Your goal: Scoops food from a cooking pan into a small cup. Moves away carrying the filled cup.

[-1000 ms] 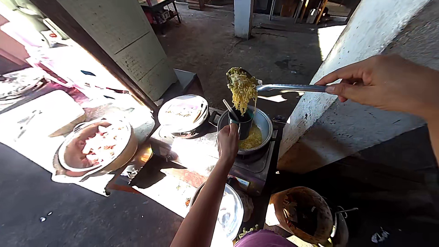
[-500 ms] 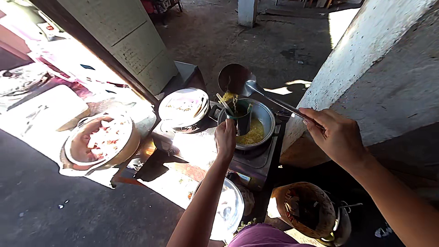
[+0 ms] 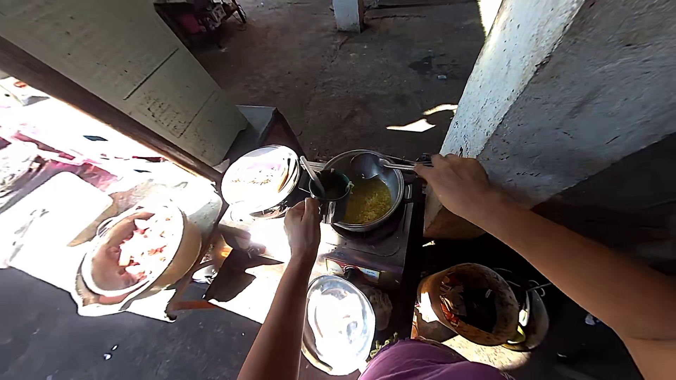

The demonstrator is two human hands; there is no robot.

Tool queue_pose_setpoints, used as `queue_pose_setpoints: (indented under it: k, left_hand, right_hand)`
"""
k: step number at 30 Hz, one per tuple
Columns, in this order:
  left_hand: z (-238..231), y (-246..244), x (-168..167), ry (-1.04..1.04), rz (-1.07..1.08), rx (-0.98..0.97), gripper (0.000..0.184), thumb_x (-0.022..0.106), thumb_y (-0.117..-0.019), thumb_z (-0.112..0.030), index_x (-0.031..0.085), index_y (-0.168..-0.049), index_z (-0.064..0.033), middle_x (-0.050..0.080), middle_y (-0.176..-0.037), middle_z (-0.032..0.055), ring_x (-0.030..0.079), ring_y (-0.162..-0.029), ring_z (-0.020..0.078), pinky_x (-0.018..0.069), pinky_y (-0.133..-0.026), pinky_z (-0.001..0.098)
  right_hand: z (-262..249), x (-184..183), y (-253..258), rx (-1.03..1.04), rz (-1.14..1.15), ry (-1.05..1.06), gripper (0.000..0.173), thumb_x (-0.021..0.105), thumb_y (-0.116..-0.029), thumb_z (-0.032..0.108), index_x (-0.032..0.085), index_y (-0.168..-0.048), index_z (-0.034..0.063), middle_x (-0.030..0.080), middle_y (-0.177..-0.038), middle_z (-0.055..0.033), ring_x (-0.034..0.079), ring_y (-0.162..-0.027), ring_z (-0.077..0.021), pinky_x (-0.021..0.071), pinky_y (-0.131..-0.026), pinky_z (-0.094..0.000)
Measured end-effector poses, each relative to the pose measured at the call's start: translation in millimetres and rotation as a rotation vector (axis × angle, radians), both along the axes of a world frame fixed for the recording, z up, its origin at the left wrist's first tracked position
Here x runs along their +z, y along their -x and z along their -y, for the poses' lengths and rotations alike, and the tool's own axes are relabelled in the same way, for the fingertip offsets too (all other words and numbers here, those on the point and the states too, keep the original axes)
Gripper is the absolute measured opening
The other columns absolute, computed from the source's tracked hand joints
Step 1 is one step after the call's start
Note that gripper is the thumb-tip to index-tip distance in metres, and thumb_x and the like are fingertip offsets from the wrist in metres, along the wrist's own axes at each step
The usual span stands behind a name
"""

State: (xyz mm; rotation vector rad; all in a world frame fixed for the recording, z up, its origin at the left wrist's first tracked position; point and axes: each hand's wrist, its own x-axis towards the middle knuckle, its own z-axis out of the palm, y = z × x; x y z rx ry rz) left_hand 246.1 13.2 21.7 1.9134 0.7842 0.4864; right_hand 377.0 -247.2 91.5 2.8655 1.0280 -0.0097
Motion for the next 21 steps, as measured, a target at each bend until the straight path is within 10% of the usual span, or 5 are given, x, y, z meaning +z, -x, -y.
queue_pose_setpoints:
  k: [5,10,21]
  left_hand:
    - [1.3,0.3,3.2,0.272,0.241,0.031,0.043,0.042,-0.1021,-0.014,0.044,-0.060,-0.0191,0.038,-0.048,-0.0081,0.036,-0.041,0.0029,0.0308,-0.043,0.0189]
    - [7.3,6.3,5.8,0.361,0.312,0.061,0.043,0.040,-0.0983,-0.009,0.039,-0.057,-0.0211,0.034,-0.046,-0.0092,0.032,-0.039,0.0015,0.0271,-0.042,0.0170]
    - [7.1,17.1,-0.2,0.283,0.298,0.070,0.045,0.036,-0.1022,-0.012,0.039,-0.058,-0.0207,0.037,-0.046,-0.0097,0.036,-0.040,0.0009,0.0299,-0.043,0.0170]
  right_hand:
    - [-46.5,-21.5,-5.0,-0.008,-0.054,0.228,0.027,0.050,-0.0978,-0.010,0.063,-0.122,-0.0081,0.062,-0.113,-0.0292,0.065,-0.102,-0.0451,0.0540,-0.072,-0.0525]
    - [-61.5,-22.9,-0.3,-0.018,-0.276,0.165,0.015,0.055,-0.0987,-0.001,0.069,-0.102,-0.0022,0.068,-0.101,-0.0219,0.069,-0.094,-0.0402,0.0552,-0.071,-0.0533]
    - [-42.8,-41.4,-48.4,0.096,-0.571,-0.040,0.031,0.052,-0.1055,0.012,0.070,-0.131,0.0124,0.070,-0.124,-0.0160,0.064,-0.120,-0.0366,0.0483,-0.102,-0.0580]
